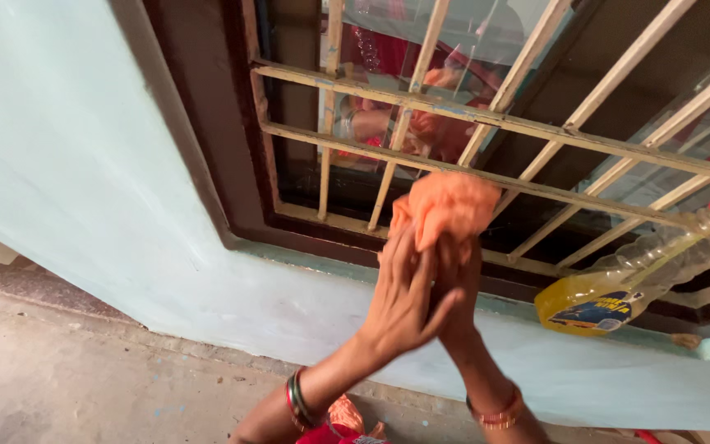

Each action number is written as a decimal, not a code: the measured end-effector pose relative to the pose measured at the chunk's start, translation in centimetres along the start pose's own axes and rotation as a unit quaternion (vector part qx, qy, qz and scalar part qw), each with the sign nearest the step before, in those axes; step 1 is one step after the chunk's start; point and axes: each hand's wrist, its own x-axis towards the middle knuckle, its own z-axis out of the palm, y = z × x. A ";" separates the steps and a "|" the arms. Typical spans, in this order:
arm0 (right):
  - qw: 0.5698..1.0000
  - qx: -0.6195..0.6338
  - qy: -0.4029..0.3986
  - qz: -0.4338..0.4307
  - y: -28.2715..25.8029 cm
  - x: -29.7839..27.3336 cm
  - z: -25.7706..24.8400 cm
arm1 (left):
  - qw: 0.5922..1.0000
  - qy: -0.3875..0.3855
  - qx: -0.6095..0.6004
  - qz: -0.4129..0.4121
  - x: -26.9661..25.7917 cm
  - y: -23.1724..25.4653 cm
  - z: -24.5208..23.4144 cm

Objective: The person wipes a window with a cloth, cleaning the glass and the metal grille. They repeatedly wipe different sections of the window, moving the cloth across the surface and around the bars.

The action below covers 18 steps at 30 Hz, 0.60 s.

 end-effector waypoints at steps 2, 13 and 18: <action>1.000 -0.016 0.006 -0.010 0.2 3.1 0.8 | 1.000 0.000 0.019 -0.010 2.4 -1.0 0.2; 0.998 -0.057 0.009 0.025 -1.4 5.9 2.0 | 0.999 0.006 0.015 -0.034 3.4 -4.5 1.3; 0.996 -0.053 0.002 0.079 -0.9 3.6 3.1 | 0.999 -0.012 0.008 -0.049 2.8 -4.6 0.7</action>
